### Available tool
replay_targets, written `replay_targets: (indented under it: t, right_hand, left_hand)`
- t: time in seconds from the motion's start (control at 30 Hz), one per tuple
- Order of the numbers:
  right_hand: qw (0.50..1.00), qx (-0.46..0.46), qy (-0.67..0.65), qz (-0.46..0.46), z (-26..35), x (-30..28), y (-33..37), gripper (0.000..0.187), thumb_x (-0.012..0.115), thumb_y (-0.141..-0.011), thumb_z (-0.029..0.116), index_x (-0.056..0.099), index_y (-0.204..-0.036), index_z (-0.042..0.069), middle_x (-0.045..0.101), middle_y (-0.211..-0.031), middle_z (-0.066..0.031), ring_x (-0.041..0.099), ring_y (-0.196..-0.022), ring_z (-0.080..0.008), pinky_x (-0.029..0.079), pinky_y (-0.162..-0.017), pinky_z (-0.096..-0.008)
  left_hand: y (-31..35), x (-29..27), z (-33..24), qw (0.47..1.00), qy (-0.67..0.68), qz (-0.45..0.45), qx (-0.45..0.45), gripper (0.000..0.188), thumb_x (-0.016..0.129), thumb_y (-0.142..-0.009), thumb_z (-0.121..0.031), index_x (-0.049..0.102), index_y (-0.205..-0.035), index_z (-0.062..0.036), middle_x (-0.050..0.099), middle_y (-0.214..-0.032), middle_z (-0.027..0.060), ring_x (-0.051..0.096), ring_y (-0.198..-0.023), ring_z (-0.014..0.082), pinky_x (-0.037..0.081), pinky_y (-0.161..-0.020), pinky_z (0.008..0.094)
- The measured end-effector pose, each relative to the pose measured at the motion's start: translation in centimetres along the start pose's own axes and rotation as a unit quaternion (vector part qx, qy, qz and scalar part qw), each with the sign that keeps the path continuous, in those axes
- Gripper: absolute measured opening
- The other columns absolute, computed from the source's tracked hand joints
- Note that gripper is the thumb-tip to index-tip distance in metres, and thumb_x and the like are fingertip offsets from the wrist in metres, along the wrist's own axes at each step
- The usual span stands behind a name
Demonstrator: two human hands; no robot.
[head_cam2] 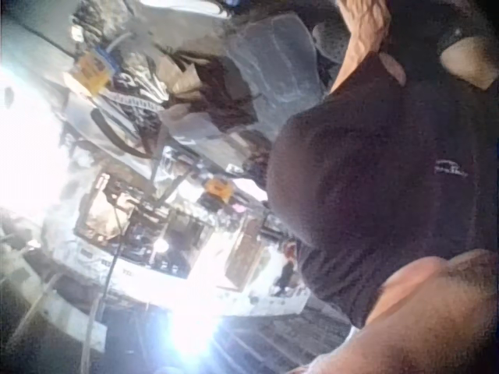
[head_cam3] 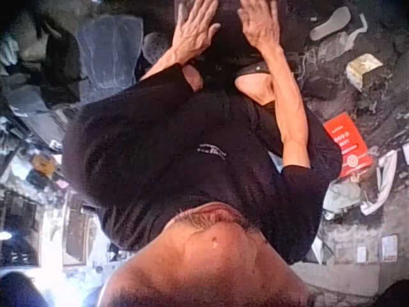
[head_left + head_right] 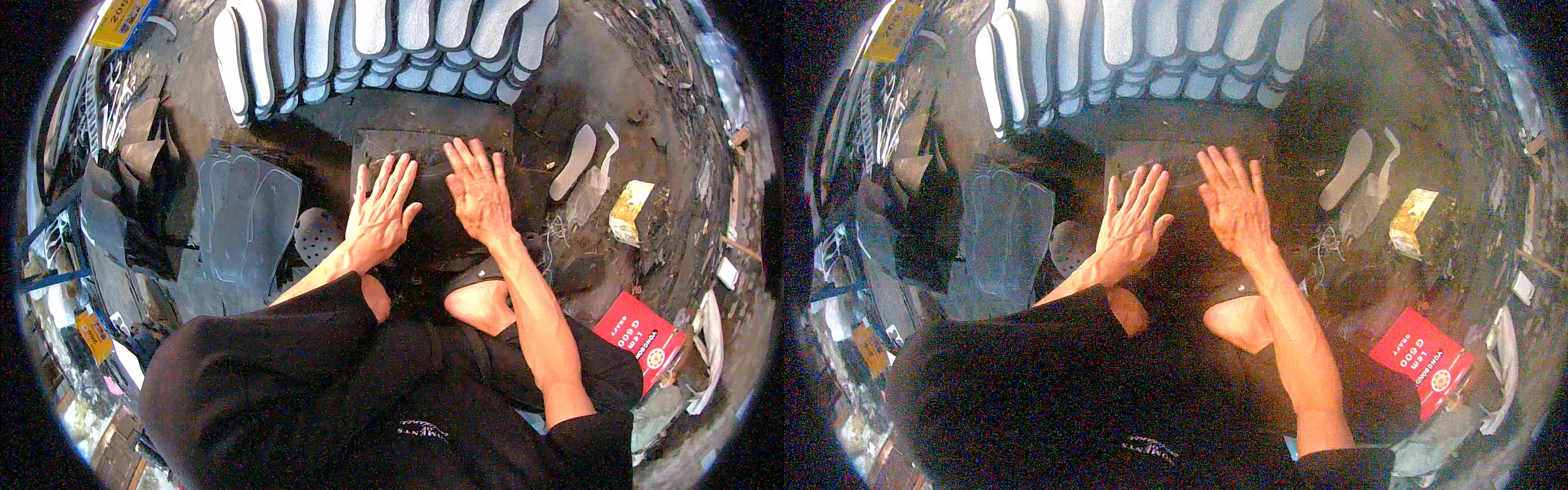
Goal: The person sits on the floor and repeatedly picks up pairs of shoe insoles, aligns them, and places them into a growing stack. The person handles the insoles by hand, turning them over and adjusting their position before stacking.
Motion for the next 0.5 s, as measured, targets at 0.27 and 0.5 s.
replay_targets:
  t: [0.27, 0.5]
  right_hand:
    - [0.985, 0.139, -0.018, -0.103, -7.1, -2.9, -0.1, 0.061, 0.044, -0.115, 0.036, 0.032, -0.17, 0.011, 0.033, -0.173, -0.023, 0.03, -0.159, -0.0447, 0.023, -0.13, -0.0595]
    - [0.876, 0.318, -0.363, -0.014, -7.4, -2.5, 2.9, 0.069, 0.081, -0.095, 0.028, 0.052, -0.154, 0.005, 0.067, -0.132, -0.0225, 0.066, -0.116, -0.0338, 0.054, -0.103, -0.046]
  left_hand:
    - [0.4, 0.2, 0.2, 1.0, 0.019, -0.003, -0.008, 0.077, 0.053, -0.11, -0.04, 0.023, -0.172, -0.005, 0.021, -0.179, 0.0164, 0.013, -0.167, 0.0401, 0.007, -0.132, 0.0634]
    - [-1.0, -2.0, -0.5, 0.982, 0.188, -0.02, -0.01, 0.092, 0.088, -0.083, -0.031, 0.045, -0.16, -0.0051, 0.051, -0.149, 0.0188, 0.045, -0.142, 0.0403, 0.033, -0.121, 0.0574]
Point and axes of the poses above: each hand's wrist, its own y-axis away from the middle knuckle, its own x-axis out of the palm, z = x × y, the point moved 6 cm from there along -y, towards the middle knuckle
